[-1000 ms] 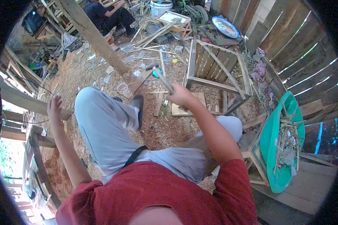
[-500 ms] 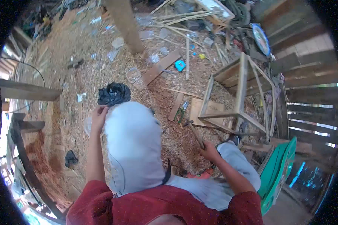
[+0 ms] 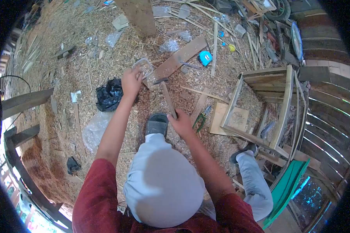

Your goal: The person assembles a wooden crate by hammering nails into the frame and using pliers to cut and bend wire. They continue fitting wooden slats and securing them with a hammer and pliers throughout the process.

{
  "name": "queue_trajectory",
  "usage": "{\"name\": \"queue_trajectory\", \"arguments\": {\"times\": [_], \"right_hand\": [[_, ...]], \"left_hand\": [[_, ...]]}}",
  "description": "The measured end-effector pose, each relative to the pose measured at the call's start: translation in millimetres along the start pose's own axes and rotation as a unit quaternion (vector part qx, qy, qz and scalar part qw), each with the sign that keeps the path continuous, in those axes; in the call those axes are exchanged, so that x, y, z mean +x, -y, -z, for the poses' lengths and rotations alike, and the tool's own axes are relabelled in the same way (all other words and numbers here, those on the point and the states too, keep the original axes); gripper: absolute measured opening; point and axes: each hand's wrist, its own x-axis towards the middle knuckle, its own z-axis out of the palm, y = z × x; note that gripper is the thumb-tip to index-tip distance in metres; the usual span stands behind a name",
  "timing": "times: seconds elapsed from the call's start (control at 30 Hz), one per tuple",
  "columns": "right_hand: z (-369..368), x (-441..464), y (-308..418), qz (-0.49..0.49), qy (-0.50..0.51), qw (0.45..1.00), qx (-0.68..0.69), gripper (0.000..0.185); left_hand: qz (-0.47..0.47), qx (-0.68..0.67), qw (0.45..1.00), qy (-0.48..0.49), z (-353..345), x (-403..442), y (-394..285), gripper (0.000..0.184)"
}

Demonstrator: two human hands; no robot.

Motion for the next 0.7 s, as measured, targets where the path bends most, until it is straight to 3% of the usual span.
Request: {"name": "queue_trajectory", "arguments": {"times": [0.07,0.27,0.47,0.7], "right_hand": [[-12,11,0,-0.044,-0.004,0.999,0.024,0.044],[-6,-1,9,-0.031,-0.019,0.999,-0.016,0.045],[-5,-2,-45,-0.045,-0.041,0.998,0.009,0.039],[12,-3,-20,-0.058,-0.056,0.997,-0.017,0.036]], "left_hand": [[0.026,0.048,0.998,-0.013,-20,22,8,0.013],[0.028,0.104,0.994,-0.026,-49,46,16,0.015],[0.002,0.175,0.984,-0.038,-64,43,20,0.011],[-0.053,0.225,0.973,-0.025,-72,36,27,0.014]]}}
